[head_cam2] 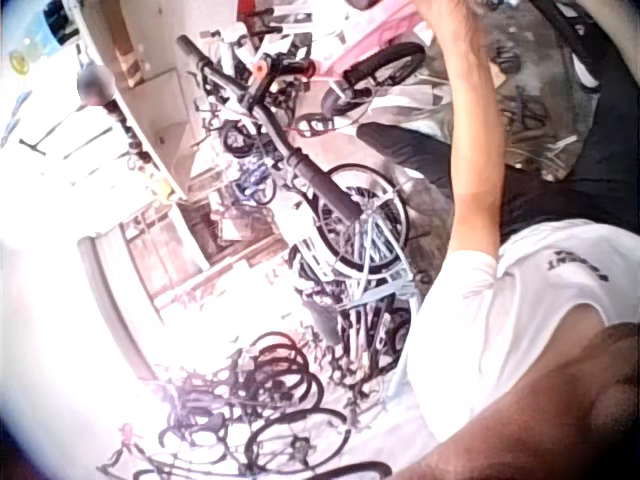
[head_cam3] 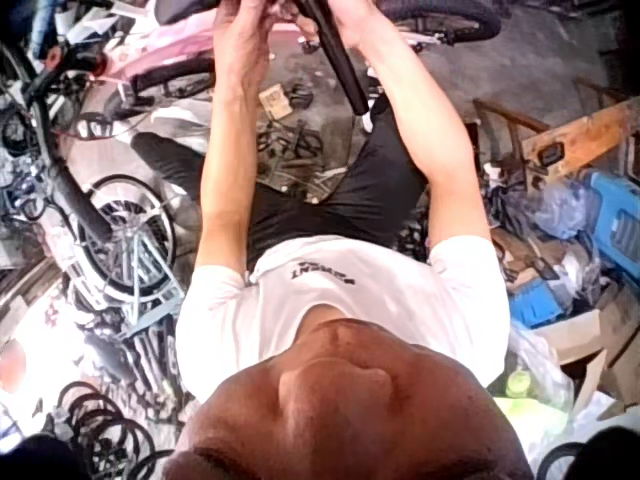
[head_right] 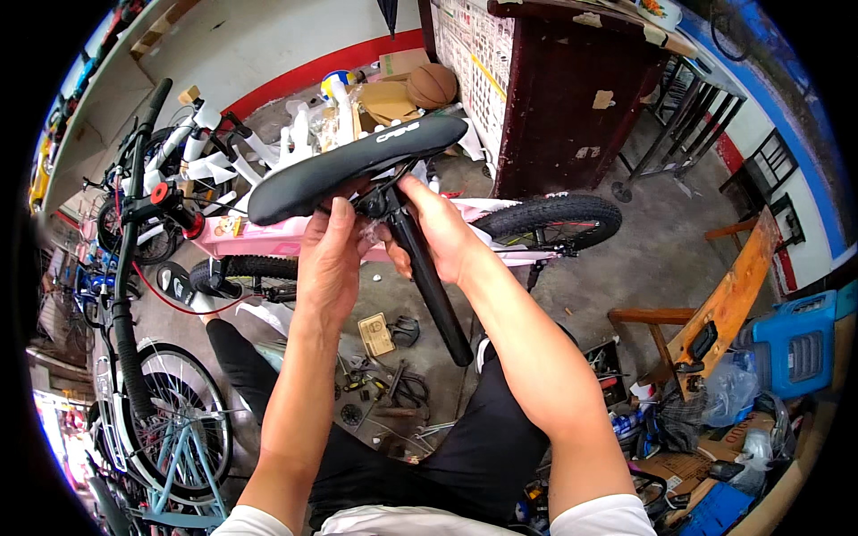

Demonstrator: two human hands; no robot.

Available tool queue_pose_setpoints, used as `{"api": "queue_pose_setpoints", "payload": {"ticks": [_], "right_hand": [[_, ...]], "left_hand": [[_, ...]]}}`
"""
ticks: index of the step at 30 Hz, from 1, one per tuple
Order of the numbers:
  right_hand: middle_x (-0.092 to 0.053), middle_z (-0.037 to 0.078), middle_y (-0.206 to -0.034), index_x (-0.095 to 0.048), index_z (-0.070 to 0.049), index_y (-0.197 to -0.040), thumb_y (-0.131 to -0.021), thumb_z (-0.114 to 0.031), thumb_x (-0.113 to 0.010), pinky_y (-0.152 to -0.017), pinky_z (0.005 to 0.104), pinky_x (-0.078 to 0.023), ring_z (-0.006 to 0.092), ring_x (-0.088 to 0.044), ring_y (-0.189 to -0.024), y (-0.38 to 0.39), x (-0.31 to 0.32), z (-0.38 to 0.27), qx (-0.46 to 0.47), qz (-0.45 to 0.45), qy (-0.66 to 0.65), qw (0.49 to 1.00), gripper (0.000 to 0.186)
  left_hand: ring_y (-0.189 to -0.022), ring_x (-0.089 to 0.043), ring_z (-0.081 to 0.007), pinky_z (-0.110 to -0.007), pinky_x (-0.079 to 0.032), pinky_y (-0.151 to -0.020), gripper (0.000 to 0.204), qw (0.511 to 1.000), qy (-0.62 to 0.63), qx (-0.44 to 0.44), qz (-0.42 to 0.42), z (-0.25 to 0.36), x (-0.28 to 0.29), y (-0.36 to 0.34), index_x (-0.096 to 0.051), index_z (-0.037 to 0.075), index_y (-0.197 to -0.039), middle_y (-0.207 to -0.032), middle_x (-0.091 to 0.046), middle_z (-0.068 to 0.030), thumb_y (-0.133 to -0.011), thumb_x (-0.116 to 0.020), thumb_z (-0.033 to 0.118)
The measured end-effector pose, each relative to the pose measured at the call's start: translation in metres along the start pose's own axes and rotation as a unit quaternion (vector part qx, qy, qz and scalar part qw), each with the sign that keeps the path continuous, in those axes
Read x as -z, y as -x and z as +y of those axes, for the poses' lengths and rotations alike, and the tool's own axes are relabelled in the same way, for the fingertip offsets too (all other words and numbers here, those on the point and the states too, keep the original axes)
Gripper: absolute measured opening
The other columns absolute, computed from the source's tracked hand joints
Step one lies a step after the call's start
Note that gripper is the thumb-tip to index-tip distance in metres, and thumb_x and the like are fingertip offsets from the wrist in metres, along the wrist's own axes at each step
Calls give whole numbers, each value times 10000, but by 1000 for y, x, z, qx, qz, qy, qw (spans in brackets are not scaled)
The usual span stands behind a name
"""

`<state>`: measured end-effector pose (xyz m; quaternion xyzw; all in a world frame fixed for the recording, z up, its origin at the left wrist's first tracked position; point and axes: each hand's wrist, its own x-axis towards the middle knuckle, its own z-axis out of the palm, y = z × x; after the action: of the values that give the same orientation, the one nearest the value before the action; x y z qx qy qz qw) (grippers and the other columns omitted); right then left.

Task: The person unwraps a bicycle seat from bubble wrap, removes a small component from the seat post using a wrench, and kemudian strikes the underside of the seat with a hammer before reattaching the seat post.

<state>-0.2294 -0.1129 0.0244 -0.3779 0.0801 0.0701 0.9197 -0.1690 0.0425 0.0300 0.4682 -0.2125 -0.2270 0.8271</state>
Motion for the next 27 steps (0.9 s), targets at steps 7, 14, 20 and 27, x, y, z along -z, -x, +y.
{"api": "queue_pose_setpoints", "payload": {"ticks": [7, 14, 20, 27], "right_hand": [[-643, 154, -605, -636, -16, -926, -1022, -574, -429, -414, 331, -495, 237, -608, -434, -2, -1, 11, 22, -37, 58, 997, 603], [-684, 163, -703, -654, 10, -1021, -1020, -528, -446, -446, 321, -508, 230, -644, -497, 5, -7, 5, 36, -39, 82, 995, 577], [-699, 148, -924, -639, -39, -1077, -1015, -472, -523, -450, 321, -514, 213, -678, -572, 5, -7, 4, 42, -24, 17, 999, 453], [-687, 108, -819, -548, -46, -1212, -1001, -419, -588, -449, 299, -506, 192, -678, -581, 14, -15, -1, 65, 29, 62, 996, 431]], "left_hand": [[-979, -628, -120, -304, -480, -821, 372, 993, 30, -2, 112, 2, -17, 6, -672, 101, -1243, -1179, -709, -28, -994, -687, 379], [-826, -640, -144, -287, -494, -642, 446, 991, 37, 25, 130, -5, -15, -4, -671, 57, -1228, -1068, -717, -54, -1008, -642, 444], [-447, -524, -169, -288, -399, -383, 538, 987, 61, 81, 123, -3, -28, -7, -683, 66, -1156, -793, -700, -84, -981, -612, 569], [-527, -526, -107, -257, -332, -384, 535, 984, 82, 56, 147, -7, -33, -5, -690, 88, -1131, -796, -663, 4, -935, -672, 587]]}}
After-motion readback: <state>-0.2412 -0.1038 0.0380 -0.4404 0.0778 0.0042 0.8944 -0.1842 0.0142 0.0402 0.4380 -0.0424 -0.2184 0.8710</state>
